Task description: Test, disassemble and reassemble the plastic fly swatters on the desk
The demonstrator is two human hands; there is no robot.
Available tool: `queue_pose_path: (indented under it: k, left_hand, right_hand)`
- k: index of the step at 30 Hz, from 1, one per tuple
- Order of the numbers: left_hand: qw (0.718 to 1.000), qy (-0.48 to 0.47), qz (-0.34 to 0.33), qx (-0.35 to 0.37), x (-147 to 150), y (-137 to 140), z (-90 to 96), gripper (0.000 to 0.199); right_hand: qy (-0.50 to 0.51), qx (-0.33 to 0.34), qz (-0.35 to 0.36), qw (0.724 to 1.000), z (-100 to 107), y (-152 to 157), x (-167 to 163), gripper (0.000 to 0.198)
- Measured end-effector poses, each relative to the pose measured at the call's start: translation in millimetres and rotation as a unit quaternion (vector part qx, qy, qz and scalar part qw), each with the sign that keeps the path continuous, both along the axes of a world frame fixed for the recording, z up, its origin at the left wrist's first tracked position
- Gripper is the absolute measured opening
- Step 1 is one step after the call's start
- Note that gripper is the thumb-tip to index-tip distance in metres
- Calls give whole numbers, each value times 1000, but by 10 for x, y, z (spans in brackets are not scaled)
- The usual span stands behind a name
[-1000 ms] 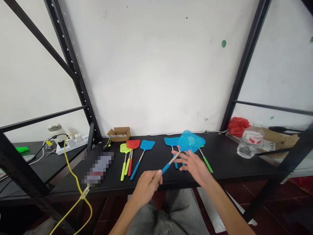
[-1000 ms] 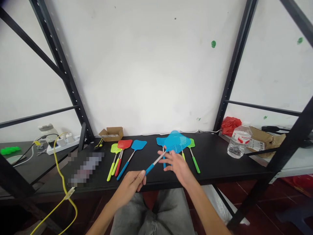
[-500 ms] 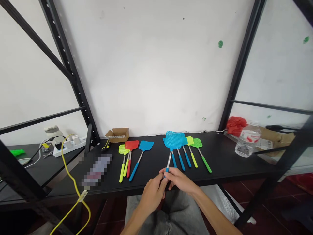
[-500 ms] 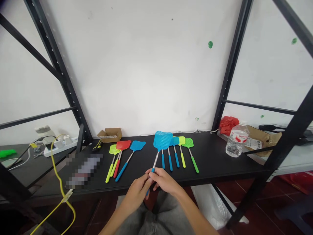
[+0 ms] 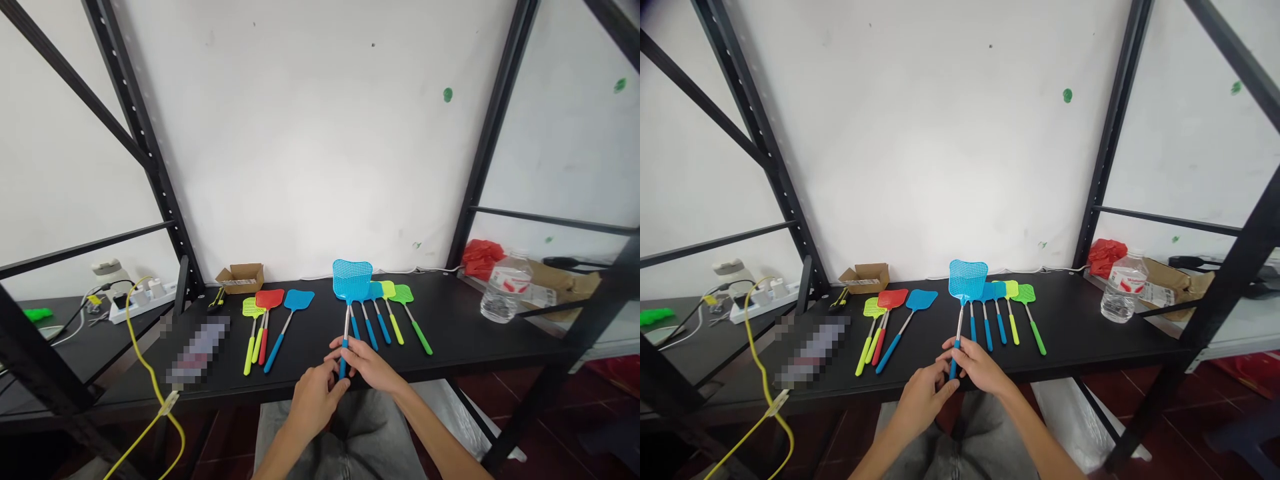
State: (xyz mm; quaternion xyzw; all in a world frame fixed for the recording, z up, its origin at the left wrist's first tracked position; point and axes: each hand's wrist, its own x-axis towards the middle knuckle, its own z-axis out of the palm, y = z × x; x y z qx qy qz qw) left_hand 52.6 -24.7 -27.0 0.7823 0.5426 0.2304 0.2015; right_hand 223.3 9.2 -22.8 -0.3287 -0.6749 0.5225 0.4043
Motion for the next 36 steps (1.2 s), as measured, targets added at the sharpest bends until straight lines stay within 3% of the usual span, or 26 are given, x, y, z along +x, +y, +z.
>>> queue_pose_path:
  k: [13,18,25,36]
  left_hand:
    - [1000,8,-2,8,11,14,-26,17]
    - [1000,13,8,19,12,22,-57,19]
    - [999,10,-6,32,9,14,-53,16]
    - [999,-2,-8,35,1,22,-71,15]
  right_hand:
    - [-22,9,-12,1000,11,-4,-33,36]
    - [-17,70,-60,996,-15,-26,-103,29]
    - [-60,68,-96,991,-51,-28,-112,31]
    - [-54,82,-88,991,-94,-5,-109,28]
